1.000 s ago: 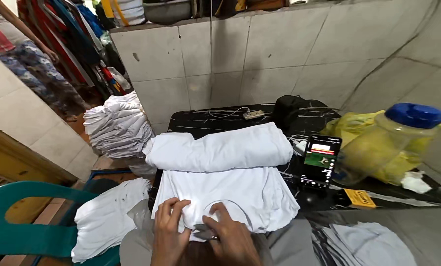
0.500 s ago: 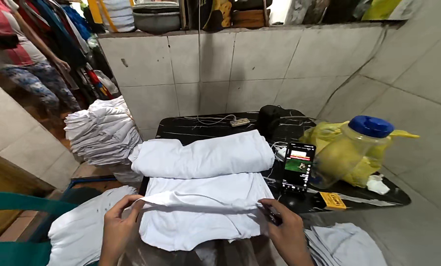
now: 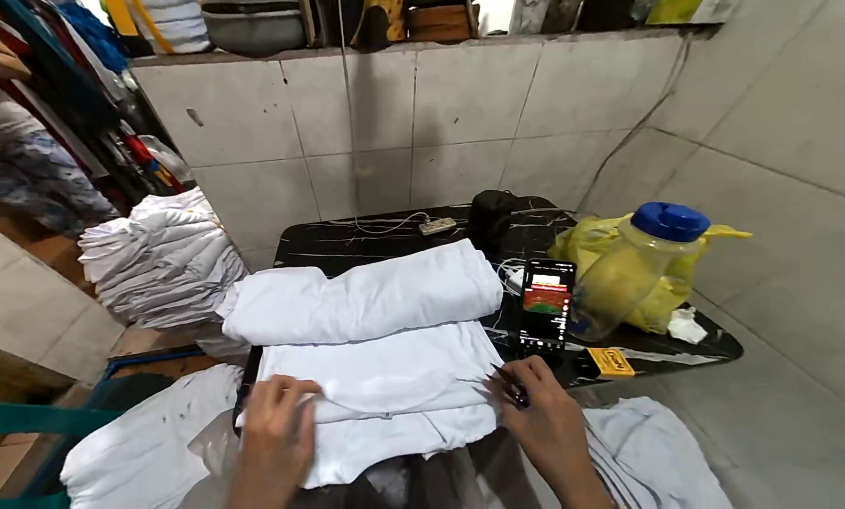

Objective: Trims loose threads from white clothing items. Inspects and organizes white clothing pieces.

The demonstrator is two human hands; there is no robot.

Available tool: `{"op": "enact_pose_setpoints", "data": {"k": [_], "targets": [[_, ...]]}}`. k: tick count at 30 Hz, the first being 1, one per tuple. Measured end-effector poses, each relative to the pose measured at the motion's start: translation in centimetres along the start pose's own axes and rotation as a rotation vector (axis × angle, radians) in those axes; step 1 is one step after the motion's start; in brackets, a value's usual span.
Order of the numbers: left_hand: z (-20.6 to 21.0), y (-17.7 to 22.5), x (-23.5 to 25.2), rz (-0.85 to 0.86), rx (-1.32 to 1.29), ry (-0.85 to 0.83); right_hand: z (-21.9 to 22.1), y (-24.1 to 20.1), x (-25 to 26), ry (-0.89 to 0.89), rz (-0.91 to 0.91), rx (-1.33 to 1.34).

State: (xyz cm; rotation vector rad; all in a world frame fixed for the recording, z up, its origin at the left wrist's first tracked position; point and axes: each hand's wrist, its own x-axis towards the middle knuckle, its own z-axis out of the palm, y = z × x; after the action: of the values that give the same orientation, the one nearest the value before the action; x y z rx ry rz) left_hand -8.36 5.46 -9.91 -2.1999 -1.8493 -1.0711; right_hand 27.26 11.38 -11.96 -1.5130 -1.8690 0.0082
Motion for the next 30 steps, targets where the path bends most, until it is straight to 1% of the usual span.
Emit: {"op": "enact_pose_setpoints", "data": {"k": [3, 4, 5, 7, 8, 10, 12, 14, 17, 19, 21, 23, 25, 27, 30], "targets": [[4.7, 4.5, 0.5, 0.133, -0.227, -0.148, 0.8, -2.5, 0.0, -0.037, -0.004, -0.04], [6.1, 5.3, 0.8, 0.16, -0.256, -0.2, 1.1, -2.8, 0.0, -0.09, 0.03, -0.056], [7.4, 5.8, 1.1, 0.187, -0.259, -0.217, 1.4, -3.0, 0.2, -0.156, 0.074, -0.067], [9.4, 5.9, 1.5, 0.241, -0.24, -0.163, 1.6, -2.7, 0.1, -0.227, 0.117, -0.079], [10.0, 5.6, 1.5, 0.269, -0.255, -0.12, 1.7, -2.4, -0.1, -0.218, 0.11, -0.078], [10.2, 5.1, 1.2, 0.299, -0.385, -0.053, 1.7, -1.9, -0.4, -0.181, 0.087, -0.063], [9.7, 4.7, 0.7, 0.301, -0.579, -0.032, 1.3, -1.7, -0.7, -0.149, 0.072, -0.033], [8.9, 4.5, 0.0, 0.29, -0.677, -0.017, 0.9, -1.9, -1.0, -0.117, 0.05, -0.015], [8.3, 4.4, -1.0, 0.265, -0.594, -0.01, 0.6, -2.7, -1.8, -0.094, 0.029, 0.072], [8.5, 4.2, -1.3, 0.243, -0.571, 0.01, 0.9, -3.5, -2.4, -0.081, 0.007, 0.154], [8.8, 4.2, -1.4, 0.229, -0.528, -0.005, 1.5, -4.0, -2.9, -0.076, -0.016, 0.221], [9.0, 4.6, -1.2, 0.218, -0.444, -0.062, 2.3, -4.0, -3.1, -0.088, -0.031, 0.219], [9.6, 4.9, -1.0, 0.218, -0.375, -0.06, 3.1, -3.7, -3.2, -0.1, -0.024, 0.209], [10.2, 5.1, -0.9, 0.231, -0.372, 0.0, 3.5, -3.5, -3.1, -0.103, -0.011, 0.21], [10.7, 5.2, -1.5, 0.272, -0.472, 0.057, 3.2, -3.3, -3.1, -0.104, -0.008, 0.213]]}}
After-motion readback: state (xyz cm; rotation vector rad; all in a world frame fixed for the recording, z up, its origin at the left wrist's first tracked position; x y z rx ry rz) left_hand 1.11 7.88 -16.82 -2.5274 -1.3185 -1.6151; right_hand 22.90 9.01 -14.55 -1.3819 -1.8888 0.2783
